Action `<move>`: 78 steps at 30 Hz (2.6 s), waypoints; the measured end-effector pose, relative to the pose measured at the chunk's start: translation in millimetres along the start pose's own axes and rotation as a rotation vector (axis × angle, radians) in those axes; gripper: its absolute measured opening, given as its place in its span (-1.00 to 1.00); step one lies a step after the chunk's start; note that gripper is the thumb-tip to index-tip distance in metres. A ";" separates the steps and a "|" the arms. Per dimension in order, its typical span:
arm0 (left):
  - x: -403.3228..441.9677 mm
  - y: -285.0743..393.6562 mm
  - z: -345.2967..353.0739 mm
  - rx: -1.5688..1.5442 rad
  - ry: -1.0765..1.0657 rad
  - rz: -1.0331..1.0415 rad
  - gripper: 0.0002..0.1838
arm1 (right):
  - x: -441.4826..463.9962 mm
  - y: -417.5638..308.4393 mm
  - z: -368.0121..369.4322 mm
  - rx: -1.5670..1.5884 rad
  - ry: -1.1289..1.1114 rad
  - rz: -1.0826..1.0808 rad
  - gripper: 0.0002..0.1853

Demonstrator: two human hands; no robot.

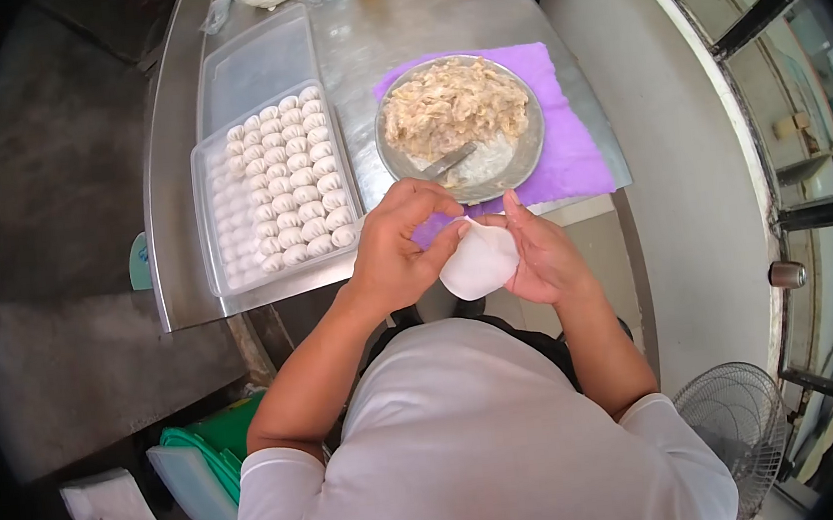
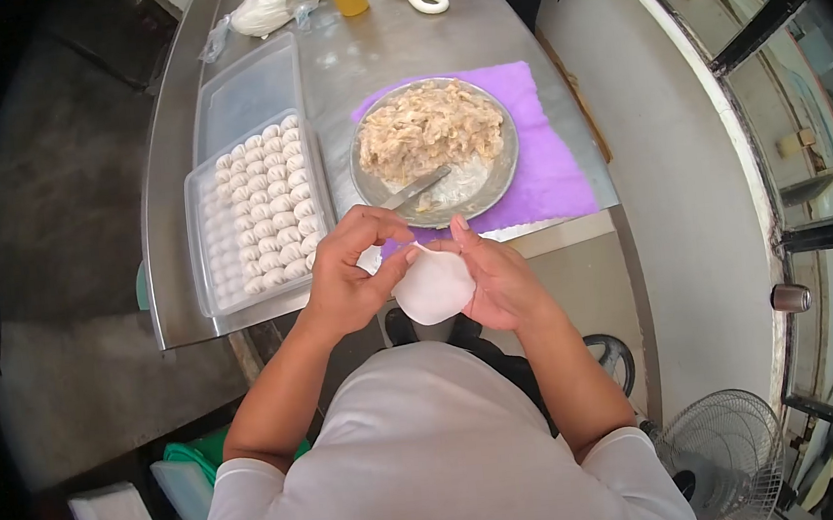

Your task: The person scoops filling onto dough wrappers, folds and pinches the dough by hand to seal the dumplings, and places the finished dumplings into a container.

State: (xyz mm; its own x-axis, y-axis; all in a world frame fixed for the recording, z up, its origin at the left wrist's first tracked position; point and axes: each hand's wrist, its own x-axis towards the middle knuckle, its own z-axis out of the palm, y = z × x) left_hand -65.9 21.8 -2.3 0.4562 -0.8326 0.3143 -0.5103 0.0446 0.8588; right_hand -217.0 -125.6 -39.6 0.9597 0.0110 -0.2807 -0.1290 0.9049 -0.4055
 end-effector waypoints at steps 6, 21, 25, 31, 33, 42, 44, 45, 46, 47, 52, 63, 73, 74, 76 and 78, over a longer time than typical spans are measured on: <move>-6.1 -1.1 -11.0 -0.138 -0.093 -0.277 -0.79 | 3.9 1.8 8.7 -0.147 0.023 -0.023 -0.51; -63.7 18.2 -58.1 -0.566 0.215 -0.437 -0.92 | 48.6 6.0 79.2 -0.869 -0.116 -0.328 -0.66; -85.9 27.2 -83.4 -0.578 0.285 -0.535 -0.91 | 77.3 21.7 95.2 -1.036 -0.304 -0.368 -0.81; -126.0 23.7 -132.2 -1.054 0.425 -0.636 -0.88 | 102.6 71.8 125.7 -1.136 -0.436 -0.691 -0.82; -142.3 15.5 -154.2 -1.155 0.441 -0.616 -0.87 | 116.2 90.1 138.1 -1.062 -0.459 -0.656 -0.82; -249.8 -41.1 -283.2 -1.314 0.655 -0.409 -0.85 | 161.6 174.7 233.2 -0.970 -0.546 -0.480 -0.79; -279.3 -54.8 -313.8 -1.156 0.788 -0.380 -0.82 | 170.3 185.1 263.1 -0.994 -0.403 -0.339 -0.80; -295.1 -60.8 -326.1 -1.009 0.823 -0.375 -0.83 | 177.6 189.7 277.7 -1.081 -0.359 -0.276 -0.81; -309.3 -69.3 -334.4 -0.889 0.887 -0.387 -0.86 | 188.5 193.5 290.4 -1.090 -0.376 -0.263 -0.81; -323.4 -74.1 -342.9 -0.841 0.907 -0.407 -0.87 | 200.5 196.4 302.6 -1.257 -0.451 -0.205 -0.82; -383.2 -85.4 -347.0 -0.781 0.982 -0.470 -0.87 | 271.0 224.8 364.9 -1.746 -0.813 -0.068 -0.76; -442.3 -66.0 -337.2 -0.637 1.129 -0.607 -0.90 | 506.1 378.7 508.7 -2.150 -0.917 0.014 -0.40; -339.6 28.8 -391.4 -0.505 0.683 -0.357 -0.85 | 368.9 309.4 373.3 -0.841 -0.974 0.672 0.23; -322.2 37.1 -395.8 -0.379 0.574 -0.241 -0.85 | 346.3 303.5 355.2 -0.663 -0.934 0.748 0.37; -283.2 34.2 -391.1 -0.303 0.370 -0.077 -0.85 | 302.4 280.7 330.9 -0.508 -0.931 0.736 0.50; -244.1 27.5 -375.9 -0.066 0.359 -0.075 -0.82 | 282.3 252.0 272.3 -0.579 -0.918 0.581 0.44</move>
State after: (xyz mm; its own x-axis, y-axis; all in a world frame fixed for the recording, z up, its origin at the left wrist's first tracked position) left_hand 82.7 433.8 96.7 0.7235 -0.5883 0.3612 -0.4229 0.0357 0.9054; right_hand 89.3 221.4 15.9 0.5123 0.8557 0.0729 -0.4622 0.3462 -0.8164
